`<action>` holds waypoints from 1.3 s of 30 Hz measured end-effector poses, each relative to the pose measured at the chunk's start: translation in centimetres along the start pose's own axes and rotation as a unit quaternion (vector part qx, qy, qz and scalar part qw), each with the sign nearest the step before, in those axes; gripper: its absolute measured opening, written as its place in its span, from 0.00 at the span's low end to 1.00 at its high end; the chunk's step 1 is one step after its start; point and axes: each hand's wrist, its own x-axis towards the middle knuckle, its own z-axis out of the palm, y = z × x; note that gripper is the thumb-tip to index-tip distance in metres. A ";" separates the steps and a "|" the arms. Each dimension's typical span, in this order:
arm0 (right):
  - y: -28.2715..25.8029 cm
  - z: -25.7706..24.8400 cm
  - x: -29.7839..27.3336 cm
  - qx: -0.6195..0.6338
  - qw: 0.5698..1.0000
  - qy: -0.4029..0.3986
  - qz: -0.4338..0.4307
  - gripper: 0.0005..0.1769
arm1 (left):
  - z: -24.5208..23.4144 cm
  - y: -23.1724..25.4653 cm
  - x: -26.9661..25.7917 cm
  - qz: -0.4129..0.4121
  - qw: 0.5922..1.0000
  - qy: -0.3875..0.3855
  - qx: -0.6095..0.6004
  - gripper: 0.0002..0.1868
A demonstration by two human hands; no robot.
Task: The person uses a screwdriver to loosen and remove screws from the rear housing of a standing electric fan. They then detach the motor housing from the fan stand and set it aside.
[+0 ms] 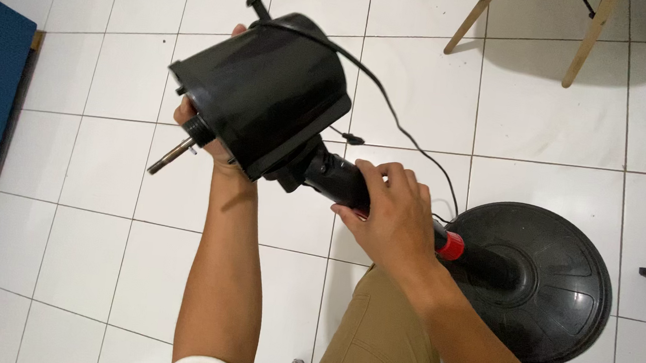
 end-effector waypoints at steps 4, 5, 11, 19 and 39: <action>0.2 -0.2 0.0 -0.002 1.000 -0.010 0.009 0.39 | -0.6 -0.3 -0.1 -0.001 1.000 -0.013 -0.003 0.44; 0.3 -0.3 -0.1 0.003 1.000 -0.006 0.013 0.39 | -0.7 -0.5 0.1 -0.001 1.000 -0.018 -0.003 0.44; 0.7 -1.2 -0.3 0.024 1.000 0.007 0.008 0.38 | -0.8 -1.4 0.6 0.017 1.000 -0.014 0.013 0.42; 0.0 -1.9 -0.9 0.110 0.987 0.100 -0.066 0.28 | -1.3 -1.4 -0.3 0.023 0.997 0.022 0.070 0.38; 1.0 -9.4 -4.0 0.165 0.974 0.150 -0.028 0.27 | 9.2 -2.8 0.1 -0.113 0.992 -0.007 0.057 0.61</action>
